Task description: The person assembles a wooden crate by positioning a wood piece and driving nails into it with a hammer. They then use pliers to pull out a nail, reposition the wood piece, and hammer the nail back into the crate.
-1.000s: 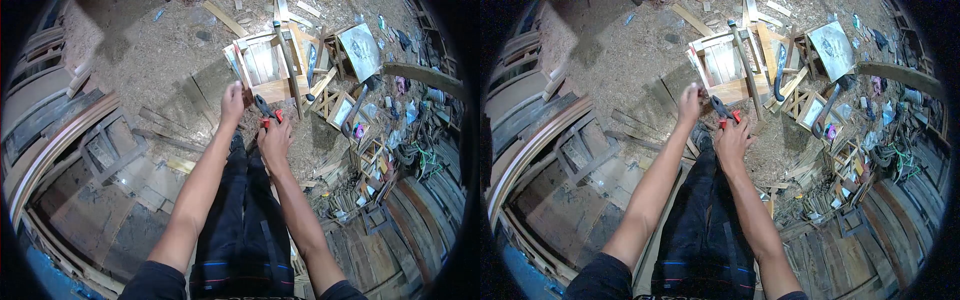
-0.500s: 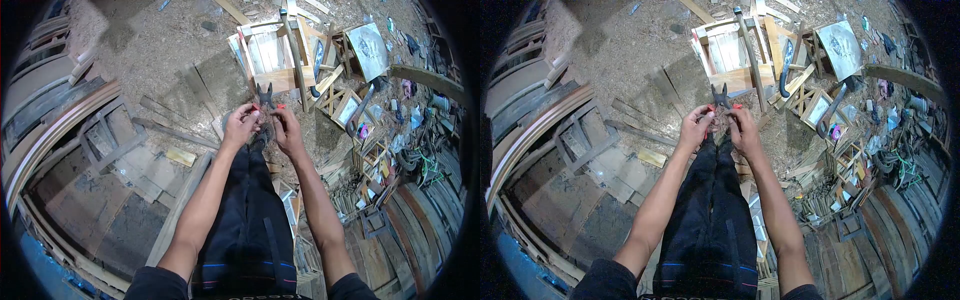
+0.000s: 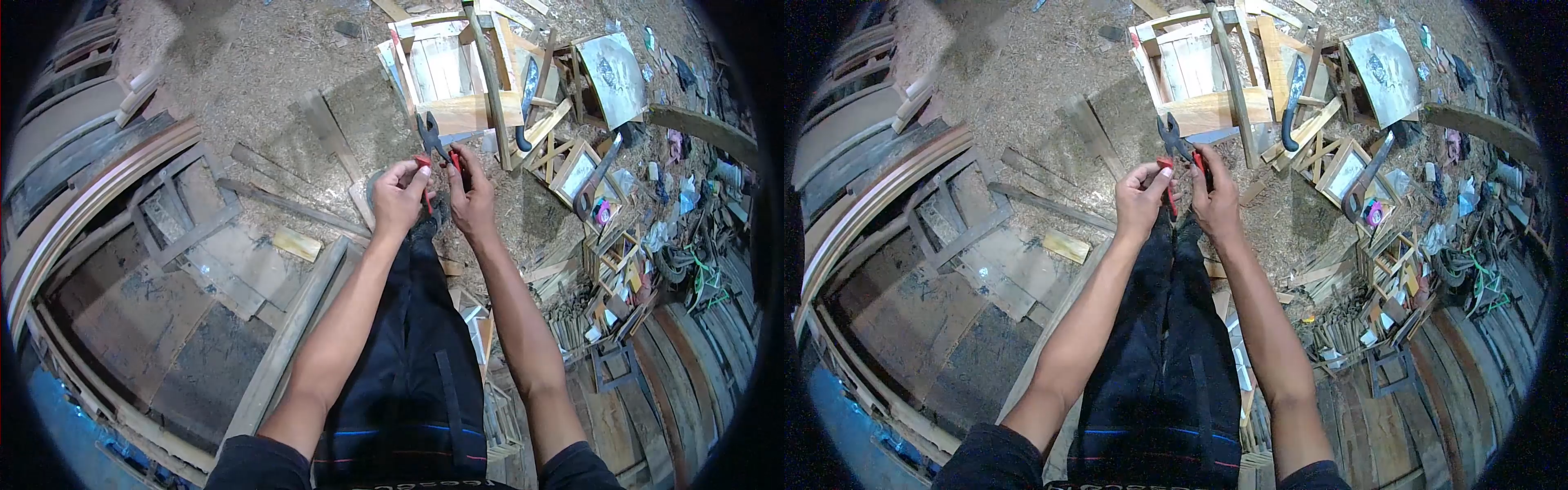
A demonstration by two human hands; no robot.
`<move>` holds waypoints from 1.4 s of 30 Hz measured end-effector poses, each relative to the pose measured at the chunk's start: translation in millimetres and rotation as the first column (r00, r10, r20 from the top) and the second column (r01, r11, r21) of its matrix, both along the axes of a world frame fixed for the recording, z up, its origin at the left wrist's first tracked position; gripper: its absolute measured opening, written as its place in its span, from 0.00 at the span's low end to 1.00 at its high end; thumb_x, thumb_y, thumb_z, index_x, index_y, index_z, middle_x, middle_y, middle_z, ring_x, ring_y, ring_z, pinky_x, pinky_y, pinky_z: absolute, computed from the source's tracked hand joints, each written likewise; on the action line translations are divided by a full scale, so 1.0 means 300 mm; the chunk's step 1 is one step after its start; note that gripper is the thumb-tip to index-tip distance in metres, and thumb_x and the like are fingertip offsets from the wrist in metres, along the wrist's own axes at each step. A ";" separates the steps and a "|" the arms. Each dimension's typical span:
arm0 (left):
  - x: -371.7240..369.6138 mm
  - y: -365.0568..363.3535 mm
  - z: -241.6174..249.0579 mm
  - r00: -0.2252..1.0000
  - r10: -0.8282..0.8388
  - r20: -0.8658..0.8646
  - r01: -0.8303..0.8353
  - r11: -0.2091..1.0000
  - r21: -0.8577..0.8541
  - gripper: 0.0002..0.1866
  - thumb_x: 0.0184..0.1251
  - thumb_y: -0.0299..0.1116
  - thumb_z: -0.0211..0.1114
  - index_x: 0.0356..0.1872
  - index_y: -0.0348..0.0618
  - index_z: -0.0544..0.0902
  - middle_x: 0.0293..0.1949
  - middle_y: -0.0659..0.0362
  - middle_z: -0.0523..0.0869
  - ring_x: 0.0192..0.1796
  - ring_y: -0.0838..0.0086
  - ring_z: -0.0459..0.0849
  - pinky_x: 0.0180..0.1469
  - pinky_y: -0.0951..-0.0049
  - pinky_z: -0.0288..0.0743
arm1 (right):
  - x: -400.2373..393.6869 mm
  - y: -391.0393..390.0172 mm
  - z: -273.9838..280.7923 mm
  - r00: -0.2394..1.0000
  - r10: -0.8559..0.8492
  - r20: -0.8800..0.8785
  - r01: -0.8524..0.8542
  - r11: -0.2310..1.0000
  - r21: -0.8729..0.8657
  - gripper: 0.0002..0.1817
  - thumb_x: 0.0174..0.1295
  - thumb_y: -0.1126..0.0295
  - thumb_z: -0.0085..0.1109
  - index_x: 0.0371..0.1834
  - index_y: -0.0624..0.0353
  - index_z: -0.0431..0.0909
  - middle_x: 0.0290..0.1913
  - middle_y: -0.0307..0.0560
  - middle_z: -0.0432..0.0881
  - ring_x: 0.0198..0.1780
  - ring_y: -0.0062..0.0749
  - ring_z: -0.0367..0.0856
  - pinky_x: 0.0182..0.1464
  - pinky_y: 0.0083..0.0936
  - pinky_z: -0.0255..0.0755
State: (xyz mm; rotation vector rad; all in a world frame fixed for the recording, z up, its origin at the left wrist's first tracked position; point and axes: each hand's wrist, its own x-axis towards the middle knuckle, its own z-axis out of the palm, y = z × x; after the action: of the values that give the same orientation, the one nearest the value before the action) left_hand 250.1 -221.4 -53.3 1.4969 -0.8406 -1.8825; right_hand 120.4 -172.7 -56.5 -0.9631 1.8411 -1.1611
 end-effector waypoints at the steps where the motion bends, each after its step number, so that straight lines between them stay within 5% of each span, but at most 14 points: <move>1: -0.002 0.000 -0.002 1.000 0.001 0.000 -0.001 1.000 0.000 0.07 0.73 0.28 0.66 0.46 0.36 0.85 0.38 0.59 0.87 0.37 0.78 0.87 0.39 0.71 0.89 | 0.004 0.001 0.001 1.000 -0.022 -0.016 0.022 1.000 -0.008 0.18 0.75 0.74 0.55 0.66 0.62 0.74 0.49 0.49 0.85 0.50 0.26 0.84 0.54 0.25 0.77; 9: -0.027 -0.012 0.012 0.998 0.041 -0.046 -0.038 0.997 0.070 0.05 0.71 0.27 0.68 0.42 0.36 0.85 0.32 0.61 0.88 0.33 0.82 0.85 0.30 0.79 0.79 | 0.014 -0.002 0.026 0.999 -0.024 0.042 0.022 0.999 0.041 0.20 0.74 0.74 0.56 0.68 0.61 0.74 0.52 0.53 0.86 0.55 0.29 0.84 0.58 0.26 0.75; 11: -0.025 -0.031 0.027 0.999 -0.018 -0.029 0.021 0.993 0.119 0.06 0.71 0.28 0.68 0.43 0.37 0.85 0.34 0.62 0.88 0.34 0.81 0.86 0.32 0.77 0.81 | 0.015 -0.004 0.038 0.996 -0.030 0.080 0.026 0.998 0.050 0.20 0.75 0.74 0.55 0.69 0.61 0.74 0.53 0.54 0.86 0.55 0.30 0.84 0.59 0.26 0.75; 13: -0.024 -0.040 0.047 0.997 -0.078 -0.016 0.080 0.982 0.170 0.06 0.71 0.29 0.68 0.45 0.38 0.85 0.36 0.62 0.87 0.36 0.81 0.86 0.34 0.76 0.83 | 0.002 -0.005 0.036 0.997 -0.014 -0.076 0.014 1.000 -0.006 0.20 0.72 0.74 0.56 0.67 0.63 0.75 0.49 0.60 0.86 0.50 0.40 0.88 0.52 0.32 0.79; 17: -0.005 -0.032 0.048 0.989 -0.136 0.065 0.134 0.990 0.032 0.06 0.73 0.28 0.66 0.45 0.37 0.84 0.35 0.61 0.87 0.35 0.80 0.86 0.35 0.76 0.83 | -0.021 0.000 0.022 0.990 -0.013 -0.143 0.002 0.997 -0.072 0.20 0.72 0.75 0.56 0.67 0.63 0.75 0.48 0.61 0.87 0.48 0.42 0.88 0.51 0.32 0.79; 22: 0.043 -0.023 0.009 0.983 -0.173 0.066 0.177 0.981 -0.074 0.07 0.73 0.28 0.65 0.45 0.36 0.83 0.34 0.60 0.86 0.34 0.79 0.85 0.34 0.75 0.84 | -0.050 0.007 0.043 0.995 0.066 -0.074 -0.066 0.998 -0.001 0.21 0.71 0.73 0.58 0.67 0.63 0.75 0.48 0.63 0.86 0.48 0.45 0.88 0.52 0.32 0.78; 29: 0.058 0.022 0.072 0.985 -0.171 -0.016 0.171 0.985 0.034 0.07 0.72 0.29 0.66 0.41 0.35 0.81 0.32 0.59 0.85 0.32 0.78 0.86 0.32 0.71 0.88 | 0.010 0.085 0.077 0.996 -0.011 -0.091 0.027 0.984 0.177 0.23 0.72 0.70 0.59 0.68 0.67 0.73 0.53 0.66 0.85 0.58 0.47 0.86 0.57 0.33 0.77; 33: 0.037 0.013 0.098 0.993 -0.119 -0.027 0.121 0.988 0.092 0.07 0.72 0.29 0.67 0.40 0.35 0.80 0.32 0.58 0.85 0.30 0.77 0.86 0.30 0.70 0.88 | 0.020 0.080 0.072 0.997 -0.058 -0.041 0.065 0.982 0.178 0.24 0.73 0.70 0.59 0.68 0.69 0.73 0.55 0.65 0.86 0.59 0.44 0.85 0.59 0.32 0.76; 35: 0.020 0.006 0.109 0.994 -0.106 -0.030 0.108 0.989 0.097 0.07 0.71 0.29 0.67 0.39 0.35 0.81 0.32 0.58 0.85 0.29 0.77 0.86 0.30 0.70 0.88 | 0.010 0.053 0.100 0.971 -0.112 0.211 0.059 0.969 0.241 0.24 0.74 0.69 0.59 0.68 0.72 0.72 0.58 0.63 0.84 0.61 0.37 0.83 0.62 0.29 0.74; 39: 0.004 -0.004 0.107 0.996 -0.073 -0.049 0.080 0.984 0.159 0.07 0.70 0.29 0.69 0.39 0.35 0.81 0.32 0.57 0.86 0.28 0.76 0.86 0.29 0.71 0.87 | -0.003 0.062 0.049 0.986 -0.066 0.151 0.044 0.988 0.146 0.24 0.74 0.70 0.58 0.68 0.74 0.71 0.60 0.59 0.83 0.62 0.29 0.80 0.64 0.25 0.71; 42: -0.002 -0.014 0.100 0.995 -0.095 -0.030 0.099 0.980 0.171 0.07 0.68 0.29 0.71 0.37 0.37 0.83 0.31 0.58 0.87 0.28 0.77 0.87 0.28 0.74 0.84 | -0.018 0.054 0.077 0.935 -0.090 0.342 0.027 0.982 0.185 0.25 0.75 0.70 0.58 0.68 0.76 0.71 0.61 0.55 0.82 0.62 0.27 0.77 0.66 0.24 0.69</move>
State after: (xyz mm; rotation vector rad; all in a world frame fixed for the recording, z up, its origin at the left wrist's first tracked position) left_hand 249.5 -225.5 -23.4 1.5588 -0.7696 -2.0851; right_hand 114.9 -156.4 -33.3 -0.5610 1.6583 -1.1003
